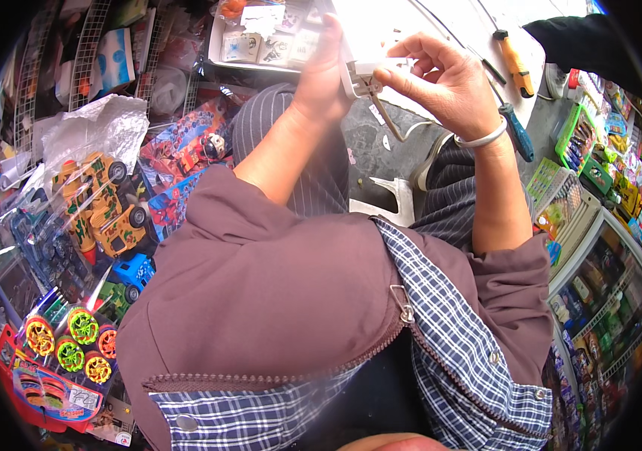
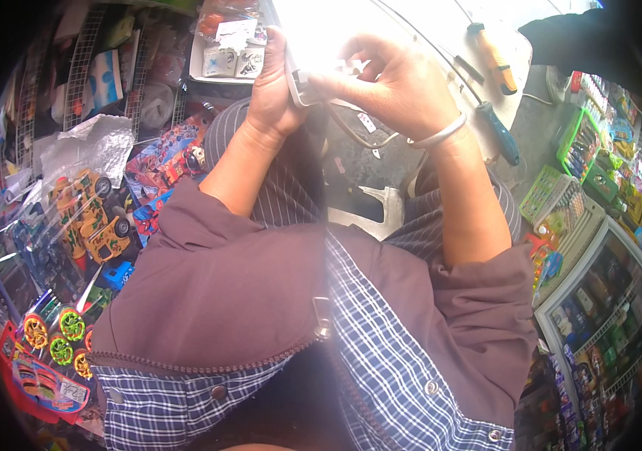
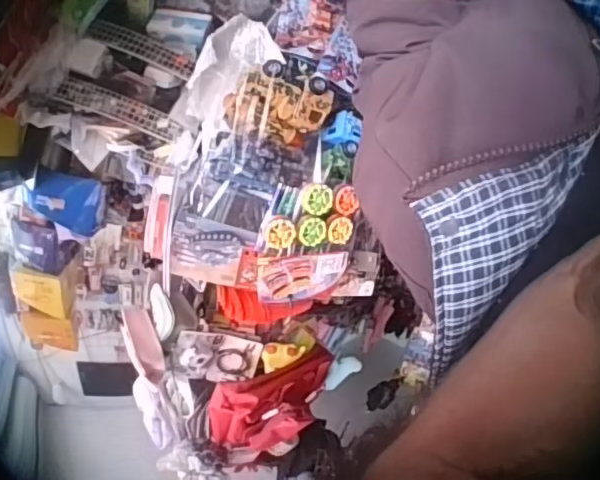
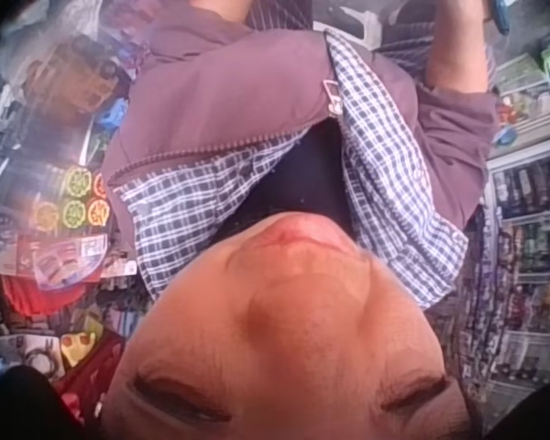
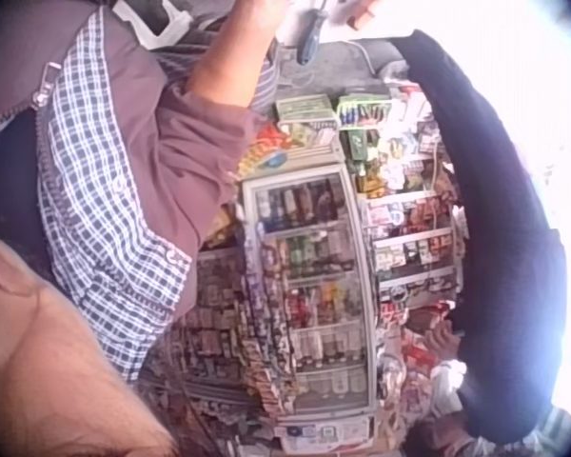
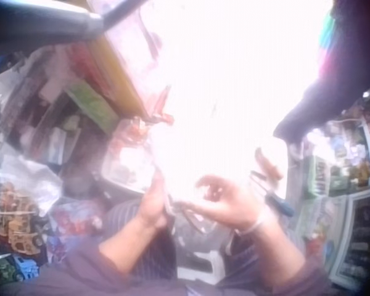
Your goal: The person disassembles a white power strip using a screwdriver, removes the cover, and manipulates internal components. They then reassemble the power strip, tighten the screws, and plug it into a wall socket to test it.
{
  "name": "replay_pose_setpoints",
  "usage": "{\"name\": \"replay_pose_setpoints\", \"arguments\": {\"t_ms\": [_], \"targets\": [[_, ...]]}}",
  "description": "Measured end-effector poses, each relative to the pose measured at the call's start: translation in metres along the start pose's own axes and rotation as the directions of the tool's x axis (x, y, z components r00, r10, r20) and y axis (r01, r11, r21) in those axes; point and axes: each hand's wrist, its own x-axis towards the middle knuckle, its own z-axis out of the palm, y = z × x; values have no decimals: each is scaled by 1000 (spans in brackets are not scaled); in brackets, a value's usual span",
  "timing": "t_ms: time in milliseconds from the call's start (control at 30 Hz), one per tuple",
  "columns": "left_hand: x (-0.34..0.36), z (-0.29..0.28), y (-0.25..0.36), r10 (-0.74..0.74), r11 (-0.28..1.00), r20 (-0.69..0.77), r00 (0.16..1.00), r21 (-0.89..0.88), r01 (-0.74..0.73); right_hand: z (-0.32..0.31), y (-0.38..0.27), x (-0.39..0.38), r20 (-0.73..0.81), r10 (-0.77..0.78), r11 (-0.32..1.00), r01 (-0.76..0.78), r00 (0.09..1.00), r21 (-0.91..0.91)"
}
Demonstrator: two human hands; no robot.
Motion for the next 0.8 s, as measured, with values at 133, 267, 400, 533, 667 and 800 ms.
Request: {"name": "replay_pose_setpoints", "arguments": {"t_ms": [133,267,400,533,667,800], "targets": [[-2,4,1,-41,999,1,999,-28,41,5,6,1,-53,-22,999,24,998,48],[-3,6,2,-94,996,-75,993,-21,92,13,10,7,-88,-2,981,19,996,191],[-4,7,4,-137,990,-70,988,-48,134,20,10,11,-161,32,903,41,986,428],[-7,8,3,-143,989,-83,986,-44,139,20,8,14,-123,69,861,4,990,508],[-8,3,2,-154,980,20,988,-125,155,20,4,14,-142,85,874,-5,986,486],[-6,-5,3,-174,910,209,962,-340,239,20,2,14,-188,122,858,-8,975,513]]}}
